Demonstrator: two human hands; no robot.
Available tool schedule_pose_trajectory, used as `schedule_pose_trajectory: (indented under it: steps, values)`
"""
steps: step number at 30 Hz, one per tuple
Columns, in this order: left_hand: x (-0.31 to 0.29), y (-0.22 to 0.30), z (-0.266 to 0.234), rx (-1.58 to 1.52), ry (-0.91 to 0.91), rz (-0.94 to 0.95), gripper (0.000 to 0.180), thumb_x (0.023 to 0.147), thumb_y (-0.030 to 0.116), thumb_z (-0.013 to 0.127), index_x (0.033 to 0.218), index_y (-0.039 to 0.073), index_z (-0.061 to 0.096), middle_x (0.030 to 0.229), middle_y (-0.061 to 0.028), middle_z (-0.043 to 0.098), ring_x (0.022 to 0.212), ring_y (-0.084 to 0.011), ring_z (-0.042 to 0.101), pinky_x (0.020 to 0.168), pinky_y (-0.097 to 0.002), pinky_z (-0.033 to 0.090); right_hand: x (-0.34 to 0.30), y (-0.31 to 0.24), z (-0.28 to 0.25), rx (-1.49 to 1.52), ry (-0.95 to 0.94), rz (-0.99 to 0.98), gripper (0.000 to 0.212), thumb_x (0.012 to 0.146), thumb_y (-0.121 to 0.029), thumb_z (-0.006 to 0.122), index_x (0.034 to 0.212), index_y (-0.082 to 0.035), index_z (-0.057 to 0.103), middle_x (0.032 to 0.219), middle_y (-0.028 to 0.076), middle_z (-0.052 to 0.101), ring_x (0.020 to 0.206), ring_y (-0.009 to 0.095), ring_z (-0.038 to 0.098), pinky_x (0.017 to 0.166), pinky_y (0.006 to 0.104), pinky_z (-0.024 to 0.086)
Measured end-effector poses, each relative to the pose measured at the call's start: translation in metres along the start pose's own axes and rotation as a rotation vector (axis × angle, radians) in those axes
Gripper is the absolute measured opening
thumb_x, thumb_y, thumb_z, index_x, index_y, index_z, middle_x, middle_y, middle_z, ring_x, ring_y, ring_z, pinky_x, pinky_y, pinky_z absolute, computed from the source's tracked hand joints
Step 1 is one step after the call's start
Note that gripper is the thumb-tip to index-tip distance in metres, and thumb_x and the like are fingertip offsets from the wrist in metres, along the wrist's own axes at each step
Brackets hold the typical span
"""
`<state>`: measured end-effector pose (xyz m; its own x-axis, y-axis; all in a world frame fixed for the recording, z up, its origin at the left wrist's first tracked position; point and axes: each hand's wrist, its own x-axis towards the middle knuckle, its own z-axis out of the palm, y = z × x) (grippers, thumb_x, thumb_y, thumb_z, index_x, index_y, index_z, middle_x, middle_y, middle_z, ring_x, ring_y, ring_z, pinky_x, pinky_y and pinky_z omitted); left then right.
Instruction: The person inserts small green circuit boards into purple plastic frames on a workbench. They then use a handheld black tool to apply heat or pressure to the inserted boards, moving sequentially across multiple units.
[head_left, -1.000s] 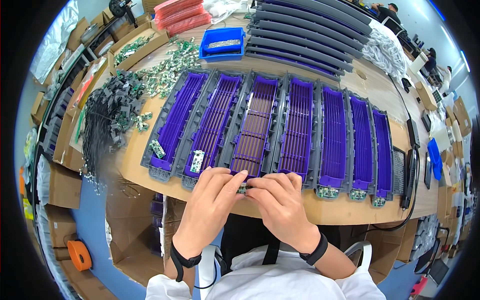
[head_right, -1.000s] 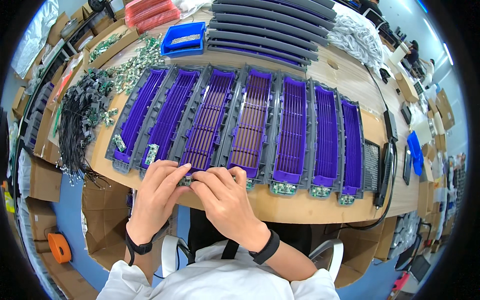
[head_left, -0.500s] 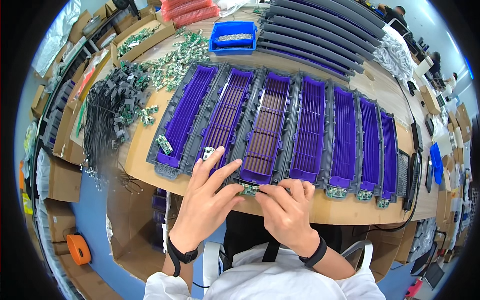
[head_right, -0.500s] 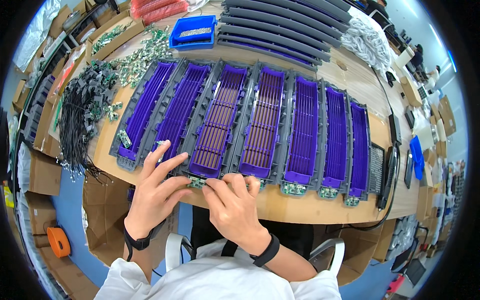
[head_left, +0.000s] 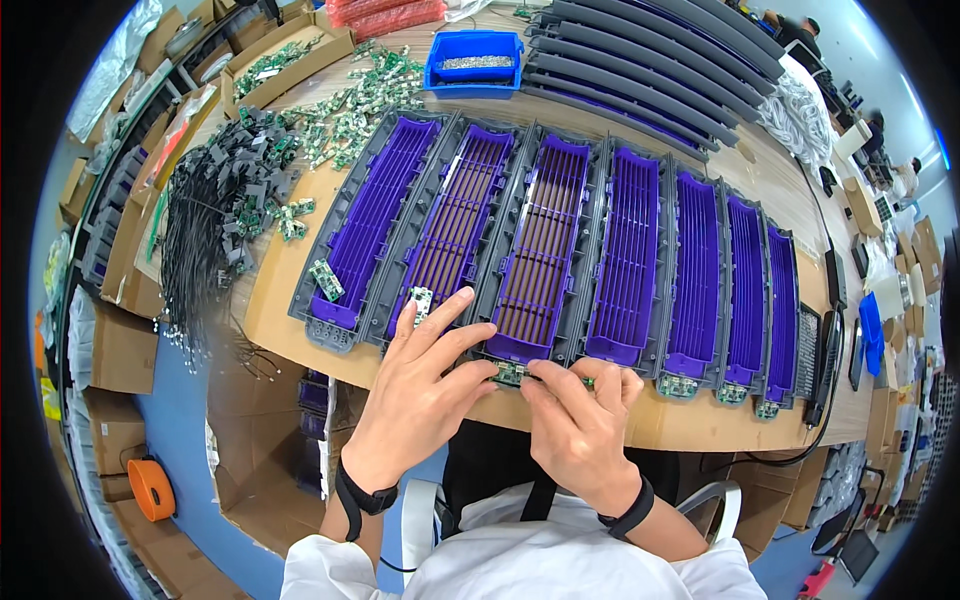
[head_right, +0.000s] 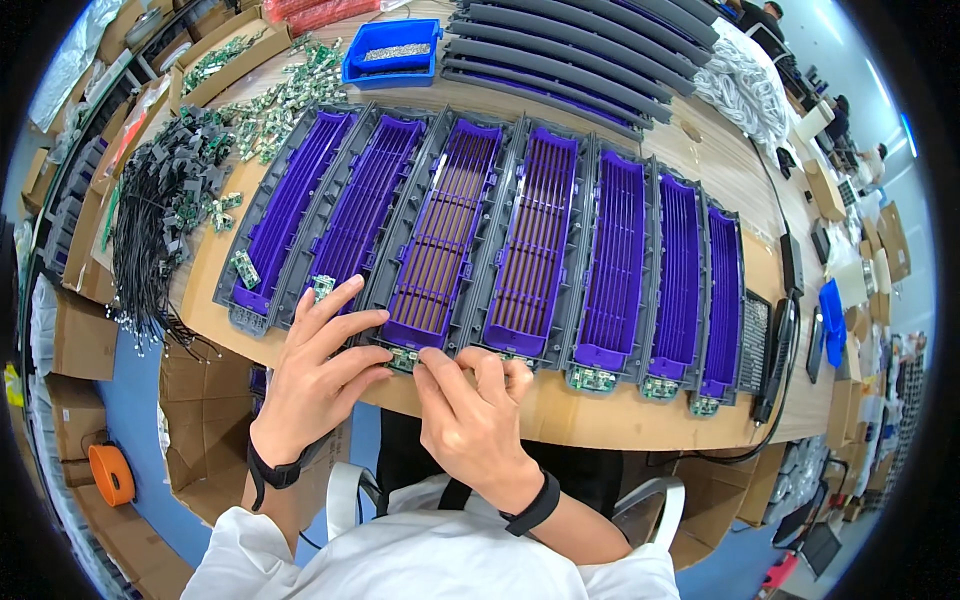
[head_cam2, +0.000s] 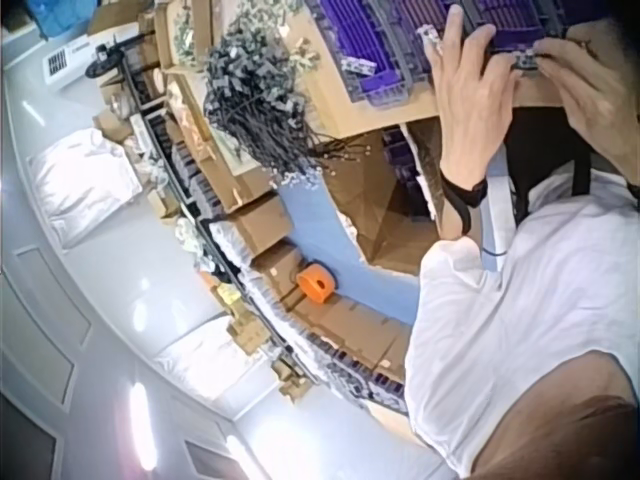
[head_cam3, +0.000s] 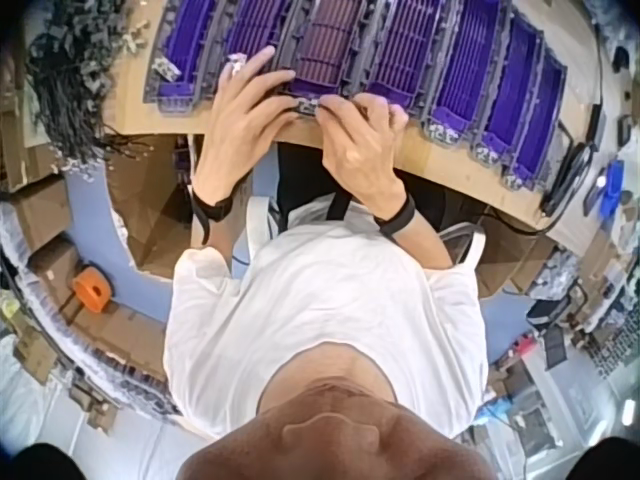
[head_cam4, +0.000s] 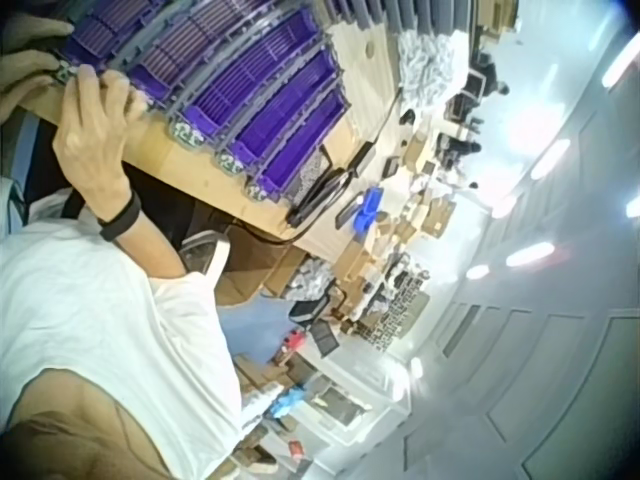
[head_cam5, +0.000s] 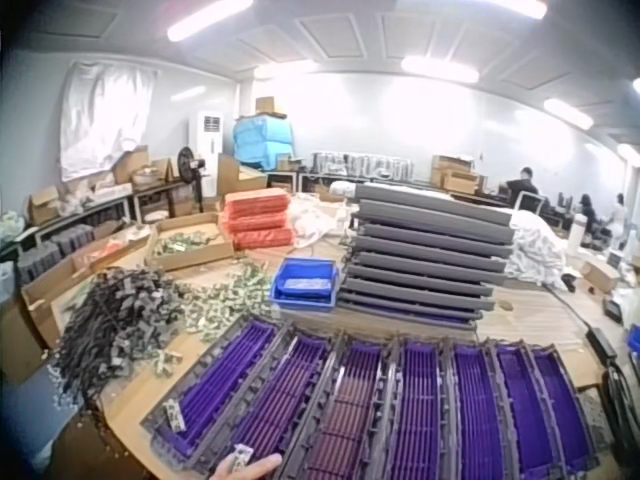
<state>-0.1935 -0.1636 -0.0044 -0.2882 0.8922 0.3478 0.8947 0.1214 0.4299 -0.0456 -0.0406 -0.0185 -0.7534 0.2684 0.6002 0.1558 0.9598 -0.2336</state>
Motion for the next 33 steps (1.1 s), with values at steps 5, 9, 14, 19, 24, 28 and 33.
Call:
schedule_pose_trajectory:
  steps: [5, 9, 14, 19, 24, 28, 33]
  values:
    - [0.000, 0.001, 0.000, -0.004, 0.010, -0.030, 0.019, 0.071, 0.014, 0.079, 0.088, 0.013, 0.072, 0.124, -0.0024, 0.062, 0.135, -0.0303, 0.041, 0.108, -0.0574, 0.029, -0.003, -0.003, -0.004, -0.042, -0.079, 0.012, 0.024, 0.068, -0.008, 0.067, 0.091, -0.004, 0.070, 0.112, 0.005, 0.060, 0.094, 0.024, 0.053, 0.081, 0.0415, 0.032]
    - [-0.001, 0.005, -0.011, -0.024, 0.012, -0.053, 0.028, 0.067, 0.014, 0.081, 0.094, 0.013, 0.074, 0.128, -0.0056, 0.061, 0.134, -0.0335, 0.042, 0.108, -0.0553, 0.031, 0.000, -0.007, -0.013, -0.028, -0.162, 0.061, 0.030, 0.067, -0.007, 0.068, 0.097, -0.006, 0.070, 0.117, 0.009, 0.058, 0.100, 0.027, 0.051, 0.082, 0.0441, 0.031]
    - [-0.011, -0.016, -0.031, 0.036, 0.248, -0.093, 0.031, 0.066, 0.003, 0.079, 0.096, 0.006, 0.074, 0.122, -0.0107, 0.064, 0.129, -0.0369, 0.047, 0.101, -0.0469, 0.041, 0.014, -0.010, -0.018, 0.100, -0.058, 0.046, 0.037, 0.065, 0.000, 0.066, 0.101, -0.008, 0.068, 0.116, 0.008, 0.058, 0.099, 0.028, 0.051, 0.082, 0.0431, 0.031]
    - [-0.003, -0.030, -0.041, 0.123, 0.196, -0.209, 0.037, 0.067, 0.003, 0.078, 0.103, 0.003, 0.070, 0.116, -0.0097, 0.064, 0.128, -0.0353, 0.046, 0.102, -0.0452, 0.041, 0.032, -0.021, -0.001, 0.164, -0.024, 0.019, 0.037, 0.064, 0.002, 0.066, 0.100, -0.007, 0.068, 0.113, 0.008, 0.058, 0.097, 0.028, 0.051, 0.080, 0.0420, 0.031]
    - [0.001, -0.038, -0.032, 0.160, 0.120, -0.139, 0.033, 0.070, 0.009, 0.078, 0.101, 0.002, 0.069, 0.112, -0.0072, 0.064, 0.122, -0.0345, 0.051, 0.101, -0.0459, 0.040, 0.038, -0.031, 0.005, 0.188, -0.011, 0.015, 0.032, 0.068, 0.001, 0.067, 0.099, -0.007, 0.068, 0.108, 0.007, 0.059, 0.096, 0.026, 0.051, 0.080, 0.0415, 0.031]
    - [-0.005, -0.031, -0.028, 0.154, 0.204, -0.133, 0.030, 0.070, 0.009, 0.078, 0.098, 0.003, 0.068, 0.110, -0.0070, 0.064, 0.117, -0.0329, 0.054, 0.099, -0.0500, 0.040, 0.043, -0.033, 0.011, 0.258, 0.029, 0.036, 0.027, 0.074, -0.002, 0.070, 0.100, -0.006, 0.067, 0.102, 0.006, 0.061, 0.091, 0.024, 0.054, 0.077, 0.0386, 0.034]
    - [-0.025, -0.012, -0.024, 0.090, 0.319, -0.103, 0.033, 0.069, 0.009, 0.078, 0.100, 0.007, 0.067, 0.122, -0.0090, 0.061, 0.119, -0.0345, 0.055, 0.097, -0.0548, 0.042, 0.045, -0.046, 0.025, 0.546, 0.016, 0.138, 0.023, 0.076, 0.000, 0.071, 0.098, -0.002, 0.064, 0.097, 0.011, 0.062, 0.083, 0.027, 0.058, 0.071, 0.0372, 0.043]
